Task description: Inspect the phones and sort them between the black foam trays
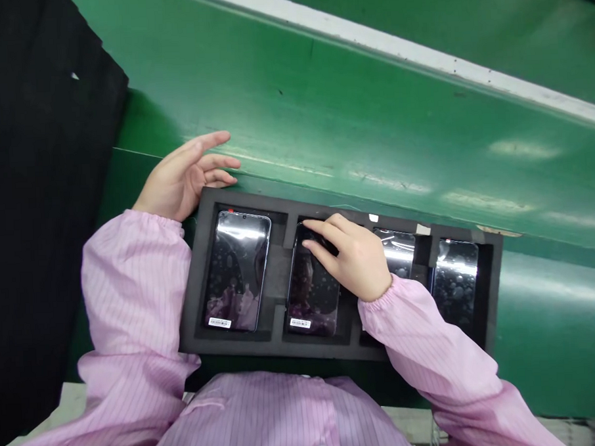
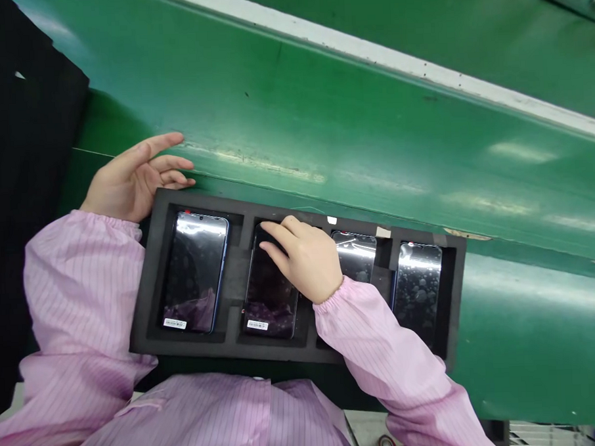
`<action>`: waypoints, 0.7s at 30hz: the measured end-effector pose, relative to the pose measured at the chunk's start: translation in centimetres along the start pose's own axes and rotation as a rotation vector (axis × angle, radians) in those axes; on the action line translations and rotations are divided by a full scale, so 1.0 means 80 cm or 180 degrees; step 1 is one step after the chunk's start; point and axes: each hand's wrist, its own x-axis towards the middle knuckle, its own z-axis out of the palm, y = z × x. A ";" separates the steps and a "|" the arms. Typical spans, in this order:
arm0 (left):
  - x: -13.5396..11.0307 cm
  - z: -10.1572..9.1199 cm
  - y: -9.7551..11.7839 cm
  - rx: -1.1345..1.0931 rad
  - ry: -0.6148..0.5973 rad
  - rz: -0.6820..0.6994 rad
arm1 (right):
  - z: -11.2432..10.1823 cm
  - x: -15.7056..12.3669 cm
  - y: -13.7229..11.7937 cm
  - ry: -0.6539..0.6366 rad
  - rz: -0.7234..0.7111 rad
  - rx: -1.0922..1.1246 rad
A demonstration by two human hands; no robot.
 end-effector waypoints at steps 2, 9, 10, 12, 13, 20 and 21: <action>0.001 -0.001 0.000 -0.0050 -0.0038 0.0005 | 0.000 0.001 0.000 0.0049 0.0006 0.0097; 0.002 0.001 0.001 -0.0084 -0.0035 0.0011 | -0.009 0.003 -0.010 -0.0261 0.0146 -0.0379; 0.002 0.001 0.001 -0.0084 -0.0014 0.0016 | -0.009 0.003 -0.010 -0.0237 0.0156 -0.0326; 0.001 0.002 0.001 -0.0102 0.0014 0.0023 | -0.008 0.004 -0.009 -0.0127 0.0175 -0.0153; 0.001 0.002 0.001 -0.0111 0.0016 0.0020 | -0.007 0.004 -0.008 -0.0072 0.0178 -0.0068; 0.002 0.001 0.002 -0.0248 0.0026 -0.0030 | -0.018 0.004 0.004 -0.0048 -0.0093 0.0327; 0.002 0.001 0.002 -0.0267 0.0016 -0.0039 | -0.024 0.004 0.008 -0.0169 -0.0239 0.0440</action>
